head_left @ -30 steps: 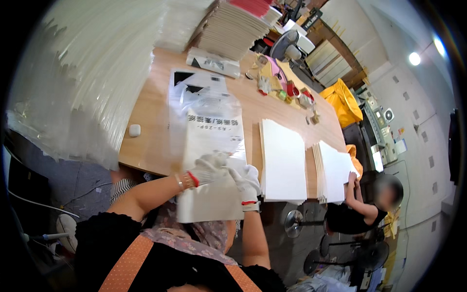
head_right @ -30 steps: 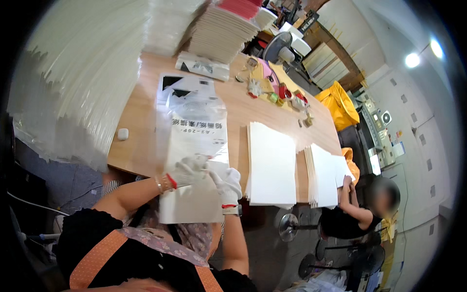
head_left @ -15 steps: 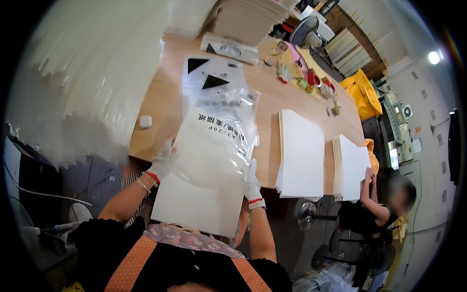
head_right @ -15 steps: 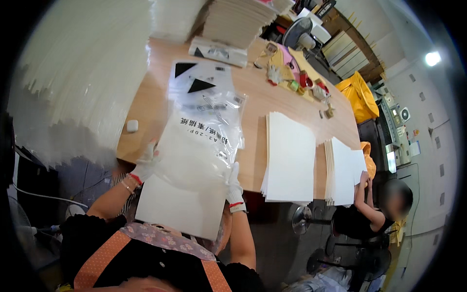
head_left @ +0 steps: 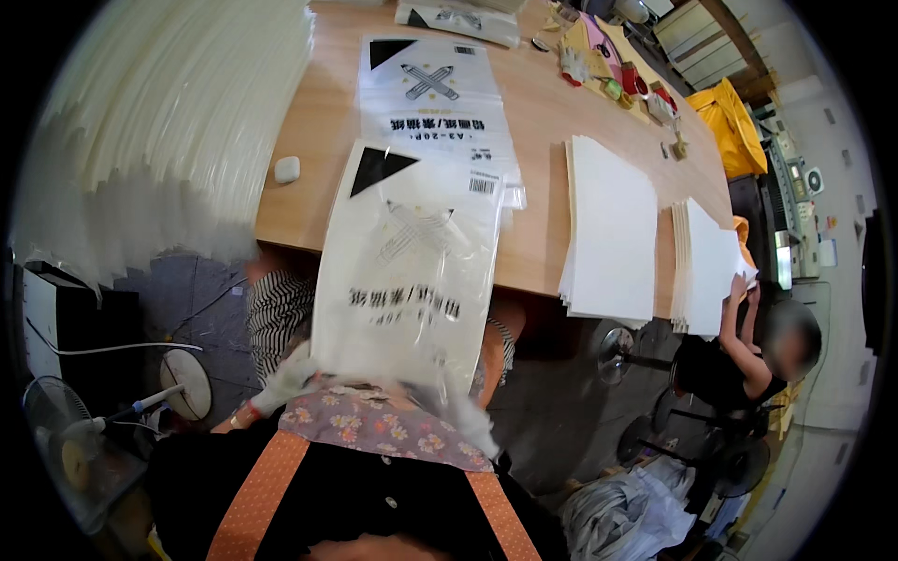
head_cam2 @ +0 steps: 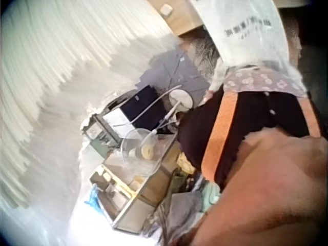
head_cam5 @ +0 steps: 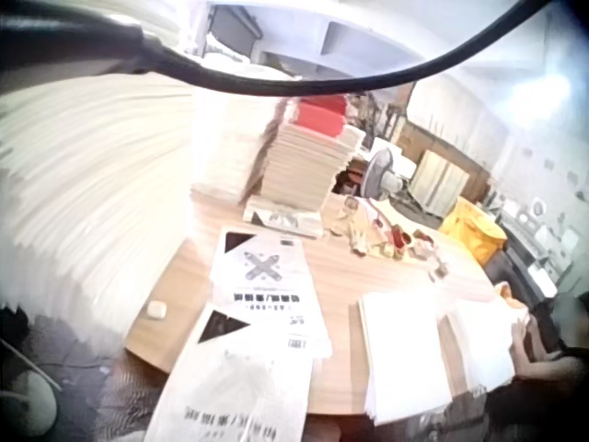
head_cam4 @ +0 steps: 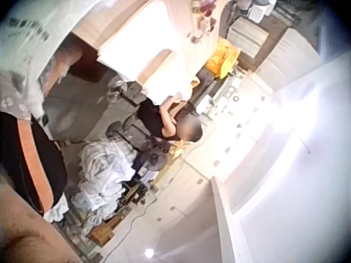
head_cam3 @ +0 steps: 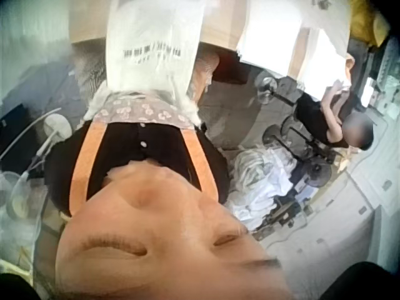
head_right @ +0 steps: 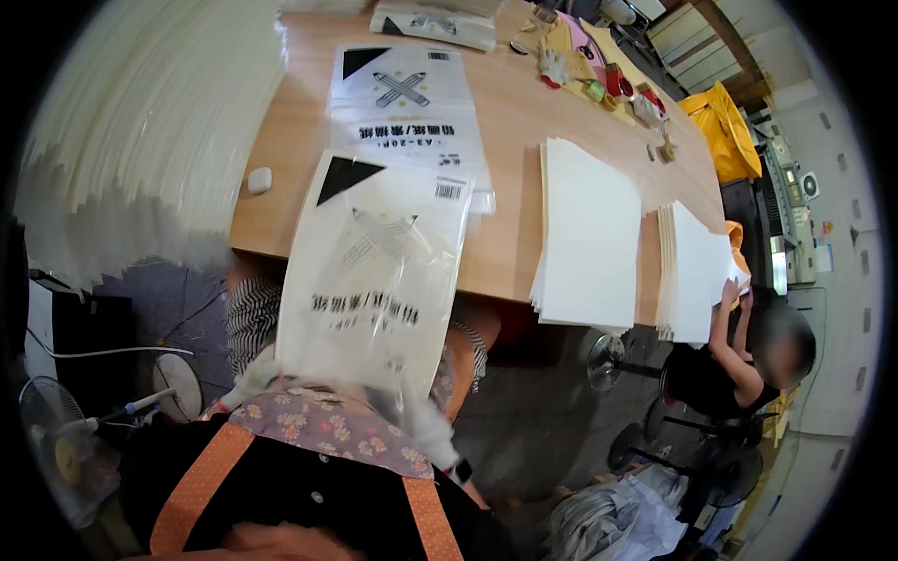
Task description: The person repeatedly picks up stacks of white paper and places them into clear plastic packaging bags. They fold the top of the bags over the paper to seal them and then stack the packaged units on the table.
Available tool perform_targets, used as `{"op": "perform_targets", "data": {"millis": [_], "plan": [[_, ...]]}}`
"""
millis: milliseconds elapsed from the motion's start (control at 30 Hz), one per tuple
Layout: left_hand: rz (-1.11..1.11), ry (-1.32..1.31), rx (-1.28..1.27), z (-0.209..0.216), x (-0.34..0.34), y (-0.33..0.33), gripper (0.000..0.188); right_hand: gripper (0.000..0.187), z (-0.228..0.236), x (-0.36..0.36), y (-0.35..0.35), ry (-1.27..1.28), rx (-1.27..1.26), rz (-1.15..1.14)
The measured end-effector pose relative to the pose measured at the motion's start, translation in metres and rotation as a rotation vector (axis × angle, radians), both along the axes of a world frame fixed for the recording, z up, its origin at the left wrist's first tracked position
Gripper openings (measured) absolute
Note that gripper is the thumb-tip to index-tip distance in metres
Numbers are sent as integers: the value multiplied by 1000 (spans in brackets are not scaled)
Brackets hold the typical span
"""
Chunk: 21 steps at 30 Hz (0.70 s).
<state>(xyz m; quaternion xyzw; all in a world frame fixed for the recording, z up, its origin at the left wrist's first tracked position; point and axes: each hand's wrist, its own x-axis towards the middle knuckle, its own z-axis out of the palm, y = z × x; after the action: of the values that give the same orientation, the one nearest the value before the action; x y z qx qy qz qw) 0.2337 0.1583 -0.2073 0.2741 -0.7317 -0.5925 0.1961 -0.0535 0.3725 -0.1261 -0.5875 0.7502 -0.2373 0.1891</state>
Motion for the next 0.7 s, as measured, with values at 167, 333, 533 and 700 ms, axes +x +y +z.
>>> {"op": "perform_targets", "data": {"millis": [167,333,533,700], "plan": [[145,-14,-73,70,-8,4,15,44,-6,-31,1,5,1,-278],[93,134,-259,98,-50,-16,11,39,-13,-69,4,-635,-113,-400],[-108,269,-578,261,-133,-51,15,31,9,-23,-107,-1099,-170,-376],[-296,354,-1178,399,-89,-56,14,41,116,-1,-195,-1186,-455,-38]]}}
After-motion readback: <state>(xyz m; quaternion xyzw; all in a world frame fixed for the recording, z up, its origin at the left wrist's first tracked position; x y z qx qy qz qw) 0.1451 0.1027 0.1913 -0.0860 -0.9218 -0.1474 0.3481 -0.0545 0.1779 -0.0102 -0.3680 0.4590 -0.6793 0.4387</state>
